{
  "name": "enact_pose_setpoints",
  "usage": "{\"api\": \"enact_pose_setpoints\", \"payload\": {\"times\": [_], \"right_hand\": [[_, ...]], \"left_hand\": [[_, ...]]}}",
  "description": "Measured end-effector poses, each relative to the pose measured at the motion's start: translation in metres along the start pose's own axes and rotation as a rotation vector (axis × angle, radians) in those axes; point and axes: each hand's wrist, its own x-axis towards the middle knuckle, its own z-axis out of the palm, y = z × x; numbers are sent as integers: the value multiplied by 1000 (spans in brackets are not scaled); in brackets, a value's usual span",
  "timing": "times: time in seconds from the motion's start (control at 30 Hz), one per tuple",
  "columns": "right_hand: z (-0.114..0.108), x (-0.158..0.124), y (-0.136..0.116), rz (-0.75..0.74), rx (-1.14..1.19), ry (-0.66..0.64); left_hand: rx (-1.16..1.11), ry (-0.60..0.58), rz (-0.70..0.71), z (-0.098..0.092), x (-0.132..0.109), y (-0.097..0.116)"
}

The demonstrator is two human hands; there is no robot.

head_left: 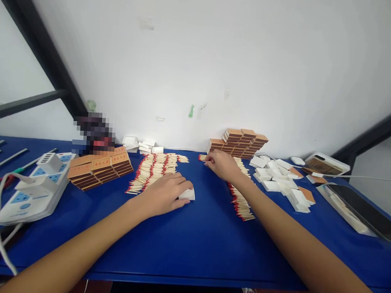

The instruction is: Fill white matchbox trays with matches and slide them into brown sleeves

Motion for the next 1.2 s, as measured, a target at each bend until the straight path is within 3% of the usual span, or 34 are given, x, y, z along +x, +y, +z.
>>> {"api": "enact_pose_setpoints", "payload": {"times": [0.2,0.43,0.63,0.77,1.2], "right_hand": [[9,17,-5,24,-37,-26],[9,15,-10,-30,-13,-47],[22,18,-36,-187,209,36],[37,26,-50,-211,236,50],[41,31,-48,-189,283,39]], "left_hand": [[-94,53,-65,5,-12,-12],[-119,38,-92,7,-14,-16],[-116,37,-110,9,-13,-15],[-113,30,-110,10,-13,-15],[-101,37,-104,8,-13,-17]]}}
